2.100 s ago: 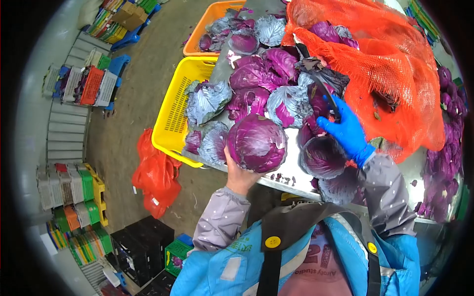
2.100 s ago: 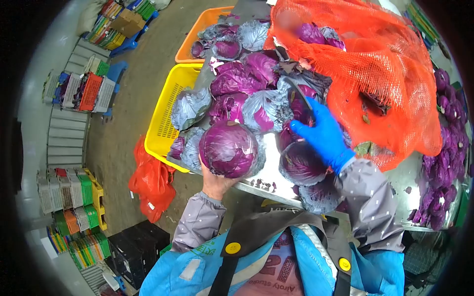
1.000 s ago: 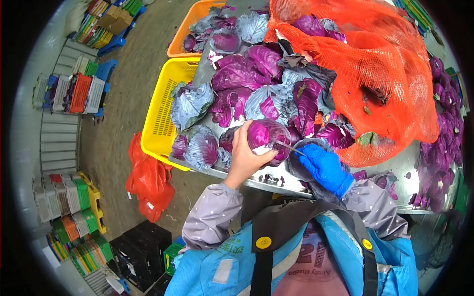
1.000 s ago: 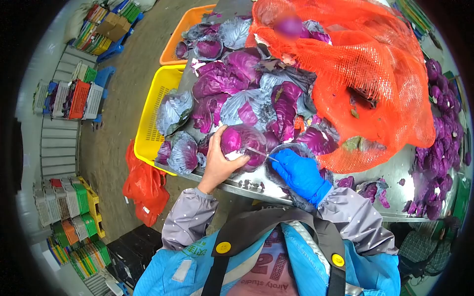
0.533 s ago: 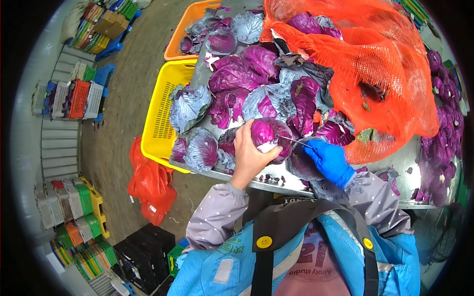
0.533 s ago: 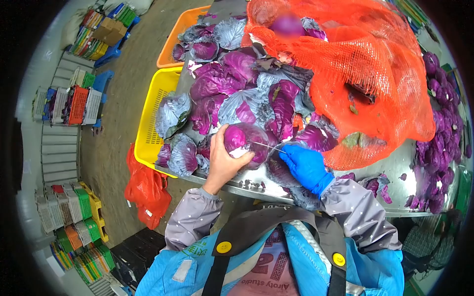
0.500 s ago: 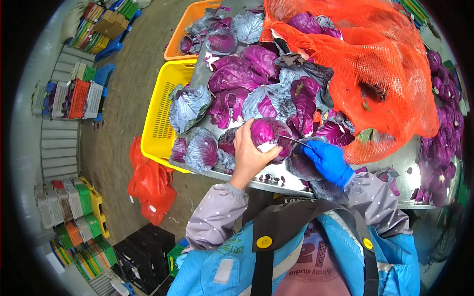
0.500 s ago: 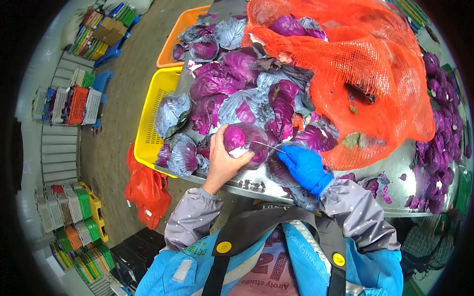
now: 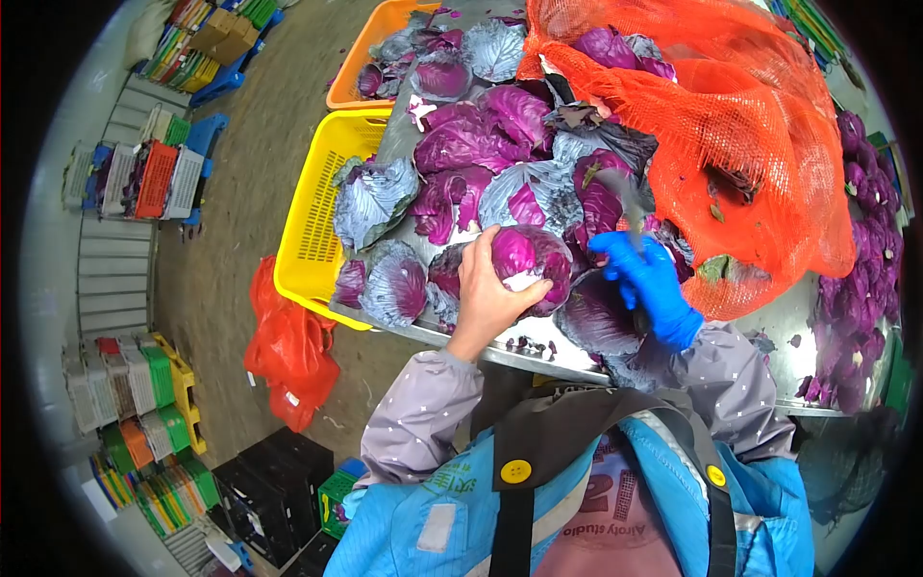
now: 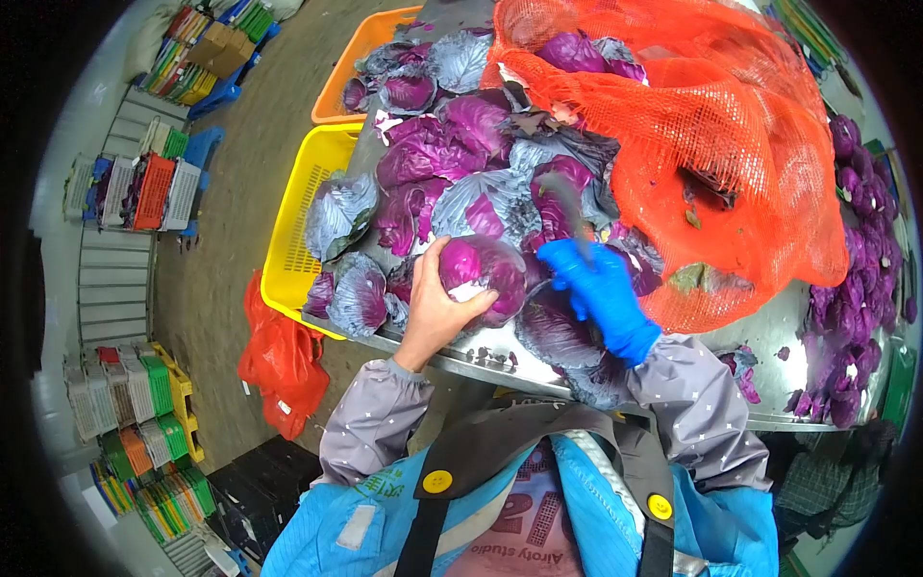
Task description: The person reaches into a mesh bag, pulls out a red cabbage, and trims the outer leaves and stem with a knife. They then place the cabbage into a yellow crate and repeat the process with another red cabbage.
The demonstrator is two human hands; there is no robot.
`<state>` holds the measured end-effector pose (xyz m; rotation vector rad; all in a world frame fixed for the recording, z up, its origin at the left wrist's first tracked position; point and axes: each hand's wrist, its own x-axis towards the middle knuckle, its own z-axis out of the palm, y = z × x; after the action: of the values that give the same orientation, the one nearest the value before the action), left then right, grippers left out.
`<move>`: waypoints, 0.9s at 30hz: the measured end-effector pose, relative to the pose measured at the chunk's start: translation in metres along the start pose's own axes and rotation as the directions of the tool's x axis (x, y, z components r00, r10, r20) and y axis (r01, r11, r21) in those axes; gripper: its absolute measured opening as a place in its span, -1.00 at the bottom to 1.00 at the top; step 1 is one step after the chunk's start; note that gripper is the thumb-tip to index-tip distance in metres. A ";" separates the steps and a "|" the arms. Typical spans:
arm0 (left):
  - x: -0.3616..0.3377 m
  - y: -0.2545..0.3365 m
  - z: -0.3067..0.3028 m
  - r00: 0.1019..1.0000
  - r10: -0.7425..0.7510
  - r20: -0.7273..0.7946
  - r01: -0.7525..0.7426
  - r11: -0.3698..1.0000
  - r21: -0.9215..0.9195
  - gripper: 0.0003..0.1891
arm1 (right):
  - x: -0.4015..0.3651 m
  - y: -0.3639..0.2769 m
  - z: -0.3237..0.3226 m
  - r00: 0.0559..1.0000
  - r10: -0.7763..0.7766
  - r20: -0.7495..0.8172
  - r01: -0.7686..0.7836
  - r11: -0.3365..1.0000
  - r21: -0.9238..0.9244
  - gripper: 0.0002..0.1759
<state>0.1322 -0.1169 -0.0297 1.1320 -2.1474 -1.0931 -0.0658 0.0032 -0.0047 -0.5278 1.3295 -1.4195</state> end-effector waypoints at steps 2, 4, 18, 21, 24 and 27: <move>0.001 0.005 0.000 0.999 -0.034 0.024 0.034 0.999 0.002 -0.01 | 0.002 -0.001 0.023 0.984 -0.170 0.047 0.173 0.882 -0.438 -0.57; 0.001 0.008 0.001 0.999 -0.028 0.022 0.028 0.999 0.019 -0.01 | 0.009 -0.012 0.035 0.967 -0.206 0.150 0.247 0.615 -0.748 -0.57; -0.008 -0.005 -0.008 0.989 0.112 0.097 -0.110 0.994 -0.022 -0.01 | 0.082 0.016 -0.018 0.976 -0.187 -0.112 0.011 0.553 -0.833 -0.76; -0.013 -0.016 -0.014 0.996 0.025 0.081 -0.013 0.989 -0.146 -0.04 | 0.062 0.024 -0.009 0.991 -0.013 -0.131 -0.064 0.821 -0.567 -0.74; -0.013 -0.031 -0.017 0.988 -0.106 0.110 0.144 0.892 -0.429 -0.09 | 0.037 0.015 0.021 1.000 -0.021 -0.004 0.017 0.904 -0.427 -0.57; -0.008 -0.024 -0.026 0.973 -0.169 0.156 0.228 0.806 -0.547 -0.09 | 0.027 0.020 0.033 0.989 0.103 0.109 -0.019 0.806 -0.592 -0.43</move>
<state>0.1654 -0.1295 -0.0351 1.0378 -1.6073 -1.7662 -0.0384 -0.0309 -0.0226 -0.9646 1.6585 -0.8716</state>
